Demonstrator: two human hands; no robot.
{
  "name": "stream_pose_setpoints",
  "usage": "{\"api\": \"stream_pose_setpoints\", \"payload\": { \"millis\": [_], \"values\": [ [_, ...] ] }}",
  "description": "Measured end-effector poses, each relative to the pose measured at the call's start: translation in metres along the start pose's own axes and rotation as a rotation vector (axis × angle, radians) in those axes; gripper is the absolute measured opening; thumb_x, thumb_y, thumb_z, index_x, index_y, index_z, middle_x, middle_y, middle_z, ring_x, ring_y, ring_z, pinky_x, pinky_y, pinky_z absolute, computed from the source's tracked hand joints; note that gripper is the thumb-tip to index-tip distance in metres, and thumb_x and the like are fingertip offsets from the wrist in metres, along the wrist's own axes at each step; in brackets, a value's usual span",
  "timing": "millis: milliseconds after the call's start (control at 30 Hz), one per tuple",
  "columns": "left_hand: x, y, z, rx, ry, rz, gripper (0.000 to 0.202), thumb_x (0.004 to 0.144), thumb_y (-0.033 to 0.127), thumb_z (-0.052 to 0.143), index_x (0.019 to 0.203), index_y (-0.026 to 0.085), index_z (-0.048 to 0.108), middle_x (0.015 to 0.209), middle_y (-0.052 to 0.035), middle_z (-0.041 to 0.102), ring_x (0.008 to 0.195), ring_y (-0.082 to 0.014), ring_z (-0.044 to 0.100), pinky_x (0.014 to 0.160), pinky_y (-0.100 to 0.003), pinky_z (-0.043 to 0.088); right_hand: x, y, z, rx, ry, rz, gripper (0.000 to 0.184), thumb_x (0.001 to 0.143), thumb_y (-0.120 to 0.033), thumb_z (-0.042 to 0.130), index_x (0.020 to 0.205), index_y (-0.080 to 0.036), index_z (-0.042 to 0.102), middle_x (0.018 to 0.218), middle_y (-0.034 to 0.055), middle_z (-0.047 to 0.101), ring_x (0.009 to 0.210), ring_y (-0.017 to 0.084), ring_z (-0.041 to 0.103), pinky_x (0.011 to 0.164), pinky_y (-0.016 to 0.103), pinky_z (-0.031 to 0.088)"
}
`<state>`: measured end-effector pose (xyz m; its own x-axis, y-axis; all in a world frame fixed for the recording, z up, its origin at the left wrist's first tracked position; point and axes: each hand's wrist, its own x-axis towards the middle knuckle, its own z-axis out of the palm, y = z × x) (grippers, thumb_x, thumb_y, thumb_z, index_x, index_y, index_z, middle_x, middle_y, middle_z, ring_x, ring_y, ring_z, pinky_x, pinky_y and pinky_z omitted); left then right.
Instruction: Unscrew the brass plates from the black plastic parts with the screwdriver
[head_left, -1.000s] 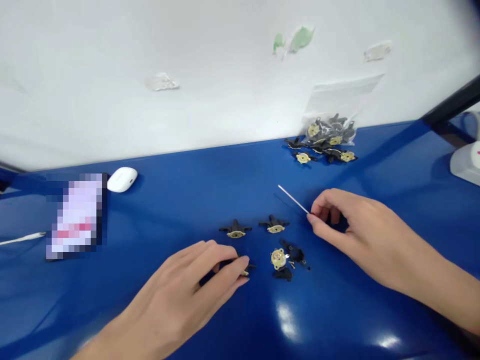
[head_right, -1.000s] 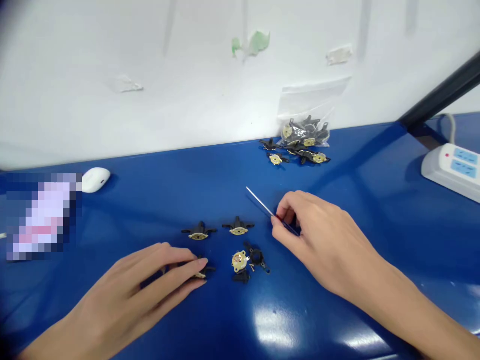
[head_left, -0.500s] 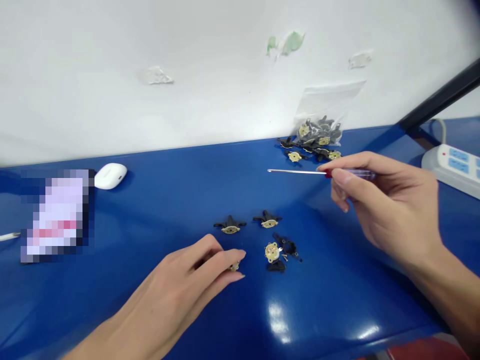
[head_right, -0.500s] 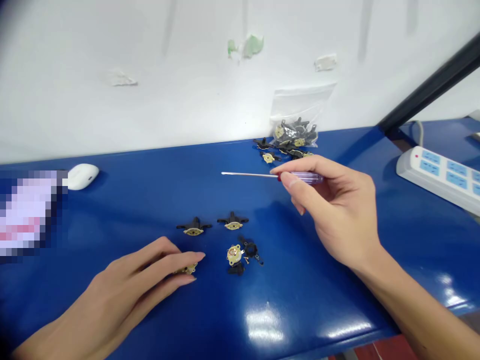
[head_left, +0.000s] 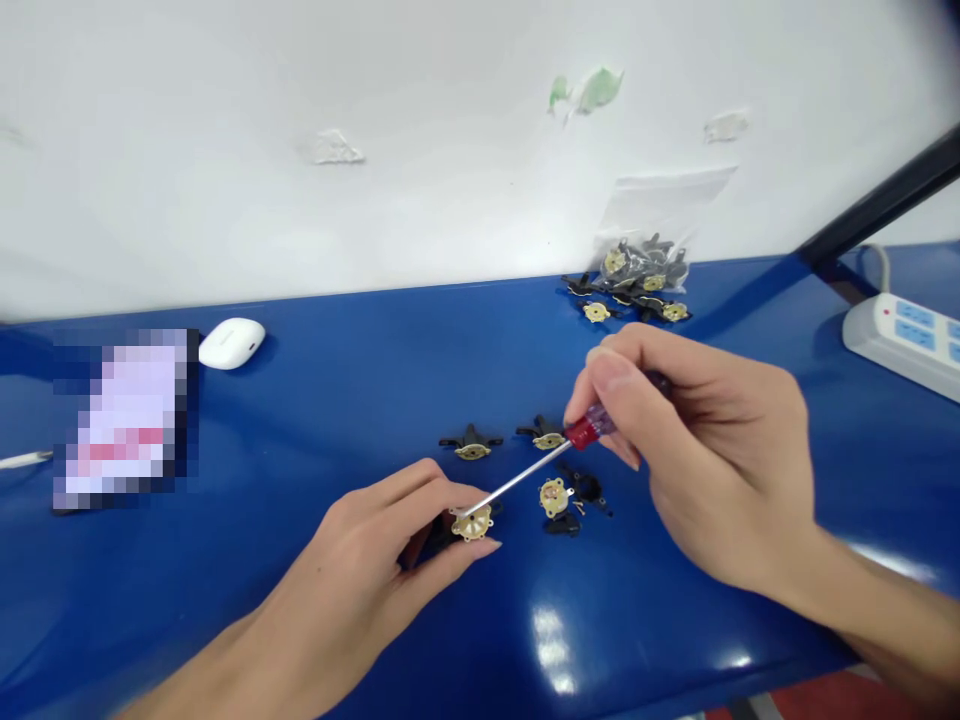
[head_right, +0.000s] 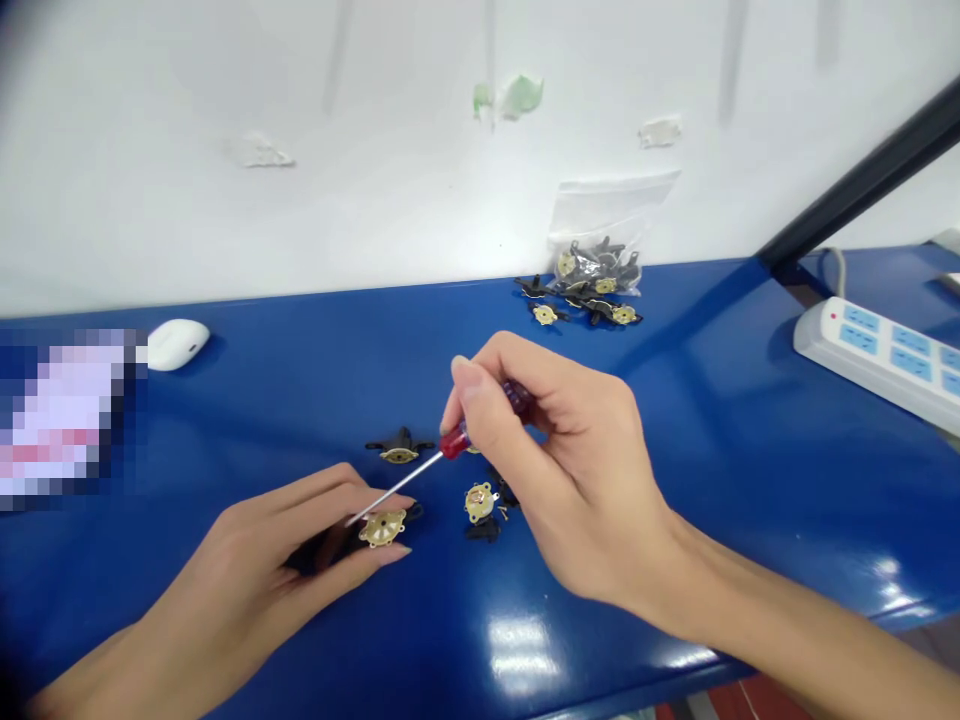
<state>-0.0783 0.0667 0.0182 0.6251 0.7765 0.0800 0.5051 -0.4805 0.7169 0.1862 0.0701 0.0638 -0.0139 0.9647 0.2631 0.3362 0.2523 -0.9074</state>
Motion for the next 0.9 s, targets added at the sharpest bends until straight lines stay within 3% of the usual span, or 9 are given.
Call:
{"api": "stream_pose_setpoints", "payload": {
  "millis": [167, 267, 500, 900],
  "values": [
    [0.001, 0.001, 0.004, -0.055, 0.054, -0.034, 0.019, 0.104, 0.025, 0.081, 0.122, 0.031, 0.083, 0.088, 0.0039, 0.069, 0.062, -0.0100, 0.058, 0.055, -0.021, 0.047, -0.001, 0.012, -0.004, 0.056, 0.003, 0.021, 0.024, 0.102, -0.035, 0.085, 0.080, -0.027, 0.076, 0.064, -0.0072, 0.061, 0.052, 0.008, 0.051, 0.049, 0.025, 0.043],
    [0.001, -0.001, 0.006, -0.068, 0.070, -0.050, 0.019, 0.103, 0.024, 0.084, 0.120, 0.032, 0.085, 0.083, 0.0052, 0.068, 0.060, -0.0093, 0.056, 0.053, -0.021, 0.044, -0.007, 0.017, -0.004, 0.101, -0.043, 0.049, 0.022, 0.106, -0.037, 0.079, 0.087, -0.027, 0.081, 0.068, -0.0055, 0.065, 0.055, 0.009, 0.055, 0.051, 0.027, 0.044],
    [0.000, -0.002, 0.006, -0.075, 0.048, -0.075, 0.021, 0.104, 0.027, 0.083, 0.123, 0.036, 0.083, 0.090, 0.0065, 0.073, 0.060, -0.0075, 0.056, 0.052, -0.020, 0.045, -0.022, 0.028, 0.002, 0.000, -0.073, -0.063, 0.014, 0.108, -0.029, 0.075, 0.094, -0.029, 0.076, 0.084, -0.0040, 0.072, 0.066, 0.010, 0.060, 0.060, 0.026, 0.049],
    [-0.003, -0.001, 0.004, -0.095, -0.022, -0.129, 0.028, 0.108, 0.029, 0.079, 0.133, 0.042, 0.079, 0.099, 0.0084, 0.072, 0.064, -0.0050, 0.059, 0.056, -0.017, 0.046, -0.021, 0.029, 0.001, -0.015, -0.086, -0.079, 0.012, 0.108, -0.030, 0.077, 0.096, -0.027, 0.076, 0.080, -0.0040, 0.074, 0.065, 0.008, 0.065, 0.059, 0.019, 0.053]
  ]
}}
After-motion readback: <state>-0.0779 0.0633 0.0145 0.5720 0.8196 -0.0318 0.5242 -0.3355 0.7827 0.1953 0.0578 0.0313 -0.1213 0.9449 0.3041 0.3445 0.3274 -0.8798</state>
